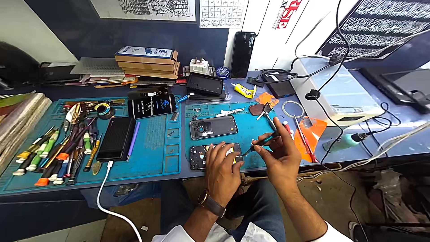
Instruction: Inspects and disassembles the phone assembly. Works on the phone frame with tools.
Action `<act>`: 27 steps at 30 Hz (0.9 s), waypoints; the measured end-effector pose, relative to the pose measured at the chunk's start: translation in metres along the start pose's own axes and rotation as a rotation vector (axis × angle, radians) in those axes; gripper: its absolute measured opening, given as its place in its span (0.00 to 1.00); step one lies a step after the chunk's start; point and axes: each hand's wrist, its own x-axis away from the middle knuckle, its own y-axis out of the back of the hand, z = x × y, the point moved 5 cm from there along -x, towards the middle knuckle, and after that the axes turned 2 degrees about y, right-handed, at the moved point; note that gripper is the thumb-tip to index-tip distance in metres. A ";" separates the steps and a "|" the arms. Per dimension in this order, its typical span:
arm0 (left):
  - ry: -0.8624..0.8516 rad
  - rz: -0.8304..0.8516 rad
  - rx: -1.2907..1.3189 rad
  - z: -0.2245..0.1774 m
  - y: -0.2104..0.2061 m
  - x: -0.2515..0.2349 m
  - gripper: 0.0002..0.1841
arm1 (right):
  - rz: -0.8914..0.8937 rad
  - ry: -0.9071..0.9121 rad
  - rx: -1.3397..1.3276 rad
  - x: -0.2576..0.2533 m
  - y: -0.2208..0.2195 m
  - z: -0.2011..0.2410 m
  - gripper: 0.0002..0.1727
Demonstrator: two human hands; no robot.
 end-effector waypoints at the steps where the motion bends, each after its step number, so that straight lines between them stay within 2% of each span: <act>1: -0.004 -0.019 0.036 -0.002 0.001 -0.001 0.06 | -0.024 -0.017 -0.008 0.002 0.000 0.002 0.48; 5: -0.025 -0.075 0.095 -0.003 0.005 -0.004 0.04 | -0.106 -0.025 0.029 0.005 0.004 0.001 0.47; 7: -0.032 -0.069 0.132 -0.004 0.007 -0.005 0.03 | -0.092 -0.019 0.042 0.008 0.003 -0.002 0.47; 10: -0.034 0.019 0.094 -0.004 0.006 -0.005 0.16 | -0.009 0.001 0.031 0.016 -0.003 -0.005 0.46; 12: -0.033 0.080 -0.008 0.002 0.005 -0.002 0.20 | 0.035 0.031 0.032 0.020 -0.006 -0.004 0.45; 15: -0.047 0.135 -0.121 0.010 0.006 0.005 0.19 | 0.063 0.077 0.053 0.026 -0.007 -0.004 0.42; 19: -0.053 0.134 -0.136 0.011 0.006 0.007 0.19 | 0.084 0.156 0.115 0.027 -0.008 -0.002 0.39; 27: -0.066 0.125 -0.131 0.012 0.005 0.008 0.19 | 0.106 0.198 0.157 0.030 -0.004 -0.003 0.39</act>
